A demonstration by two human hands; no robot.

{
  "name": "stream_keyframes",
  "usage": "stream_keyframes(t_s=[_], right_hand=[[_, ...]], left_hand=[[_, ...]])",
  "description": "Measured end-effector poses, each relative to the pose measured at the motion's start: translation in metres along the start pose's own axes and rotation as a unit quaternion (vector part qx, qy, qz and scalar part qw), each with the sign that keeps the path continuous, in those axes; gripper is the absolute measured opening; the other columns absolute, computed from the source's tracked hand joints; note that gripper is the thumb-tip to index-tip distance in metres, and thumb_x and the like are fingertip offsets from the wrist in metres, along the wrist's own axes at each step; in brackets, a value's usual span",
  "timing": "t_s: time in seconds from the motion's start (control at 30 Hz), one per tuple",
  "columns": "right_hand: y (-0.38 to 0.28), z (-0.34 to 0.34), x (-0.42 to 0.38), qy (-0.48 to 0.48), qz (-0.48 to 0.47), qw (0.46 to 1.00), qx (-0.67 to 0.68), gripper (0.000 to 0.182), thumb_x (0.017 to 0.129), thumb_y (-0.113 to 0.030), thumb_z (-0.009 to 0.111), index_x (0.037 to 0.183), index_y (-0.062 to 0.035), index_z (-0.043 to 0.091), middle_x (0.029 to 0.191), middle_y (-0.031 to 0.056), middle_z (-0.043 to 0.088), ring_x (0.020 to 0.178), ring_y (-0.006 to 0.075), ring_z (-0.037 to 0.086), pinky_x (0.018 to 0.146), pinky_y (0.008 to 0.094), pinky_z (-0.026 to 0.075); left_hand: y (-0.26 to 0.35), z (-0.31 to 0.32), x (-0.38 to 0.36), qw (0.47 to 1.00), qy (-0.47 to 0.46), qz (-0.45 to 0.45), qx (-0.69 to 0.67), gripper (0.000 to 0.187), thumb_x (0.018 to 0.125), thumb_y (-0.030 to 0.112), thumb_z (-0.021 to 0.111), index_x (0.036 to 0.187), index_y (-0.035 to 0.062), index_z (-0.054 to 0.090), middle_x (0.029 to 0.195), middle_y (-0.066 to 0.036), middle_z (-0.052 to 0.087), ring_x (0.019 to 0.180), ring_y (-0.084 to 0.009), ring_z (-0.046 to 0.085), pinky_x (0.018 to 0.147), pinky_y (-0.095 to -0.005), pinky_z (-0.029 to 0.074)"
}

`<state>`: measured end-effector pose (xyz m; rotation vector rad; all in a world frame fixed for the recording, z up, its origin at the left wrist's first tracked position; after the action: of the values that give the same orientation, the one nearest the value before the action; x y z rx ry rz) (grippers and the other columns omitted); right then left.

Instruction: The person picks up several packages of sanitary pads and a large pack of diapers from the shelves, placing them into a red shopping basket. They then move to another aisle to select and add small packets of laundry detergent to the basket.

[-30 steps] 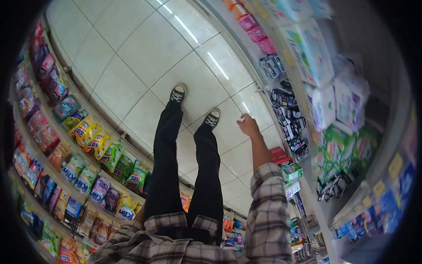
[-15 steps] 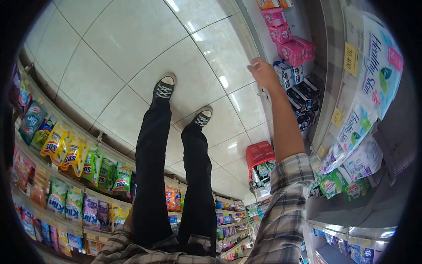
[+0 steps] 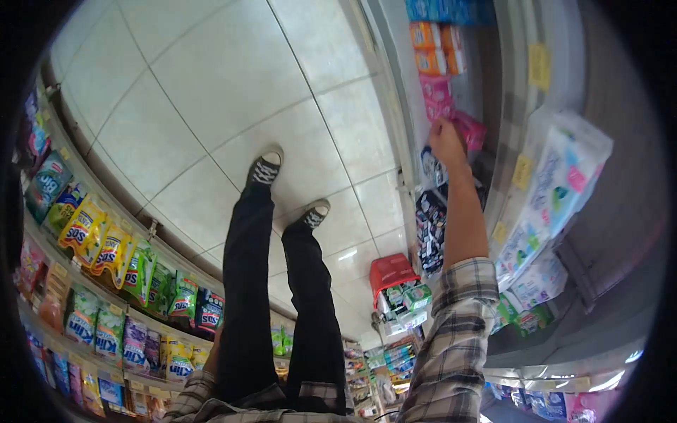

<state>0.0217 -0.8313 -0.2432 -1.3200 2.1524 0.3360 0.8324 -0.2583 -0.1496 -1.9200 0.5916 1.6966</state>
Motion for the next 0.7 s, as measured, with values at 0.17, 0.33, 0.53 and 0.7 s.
stream_keyframes(t_s=[0.17,0.33,0.53,0.7], right_hand=[[-0.122,-0.058,0.034,-0.012,-0.027,1.0,-0.011,0.024,0.078,-0.02,0.063,0.095,-0.0031,0.063,0.094,0.0212,0.065,0.093,0.039,0.061,0.082,0.0425,0.048],[-0.19,-0.103,0.107,0.086,-0.079,0.992,-0.055,0.037,0.076,-0.025,0.068,0.104,-0.0028,0.06,0.104,0.0209,0.063,0.099,0.0362,0.06,0.084,0.0421,0.047],[-0.203,-0.16,0.199,0.25,0.008,0.966,-0.071,0.065,0.07,-0.032,0.075,0.121,-0.0014,0.05,0.123,0.0196,0.055,0.116,0.0355,0.051,0.095,0.042,0.042],[-0.192,-0.163,0.257,0.22,0.045,0.968,-0.107,0.08,0.064,-0.037,0.08,0.127,-0.0012,0.046,0.126,0.0216,0.052,0.119,0.0353,0.049,0.099,0.0451,0.04]], left_hand=[[0.181,-0.035,-0.055,0.983,-0.013,0.048,-0.175,0.036,0.094,0.027,0.051,0.112,-0.0033,0.058,0.101,-0.016,0.065,0.099,-0.0216,0.061,0.08,-0.0333,0.05],[0.211,-0.02,-0.063,0.988,0.0,0.083,-0.133,0.032,0.094,0.026,0.051,0.112,-0.0001,0.056,0.098,-0.012,0.063,0.091,-0.0184,0.06,0.077,-0.0298,0.05],[0.214,0.032,-0.109,0.976,-0.029,-0.008,-0.215,0.032,0.094,0.026,0.051,0.111,0.0002,0.056,0.097,-0.012,0.063,0.09,-0.018,0.06,0.076,-0.0296,0.05],[0.231,0.047,-0.187,0.96,-0.051,-0.095,-0.258,0.031,0.094,0.026,0.051,0.111,0.0004,0.056,0.097,-0.012,0.063,0.089,-0.0177,0.06,0.076,-0.0294,0.05]])
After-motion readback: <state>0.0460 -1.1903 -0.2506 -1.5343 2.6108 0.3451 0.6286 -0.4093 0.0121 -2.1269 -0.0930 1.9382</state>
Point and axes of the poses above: each hand's wrist, its own x-axis towards the middle knuckle, its own z-axis out of the palm, y = z × x, the point moved 8 cm from there along x, towards the middle knuckle
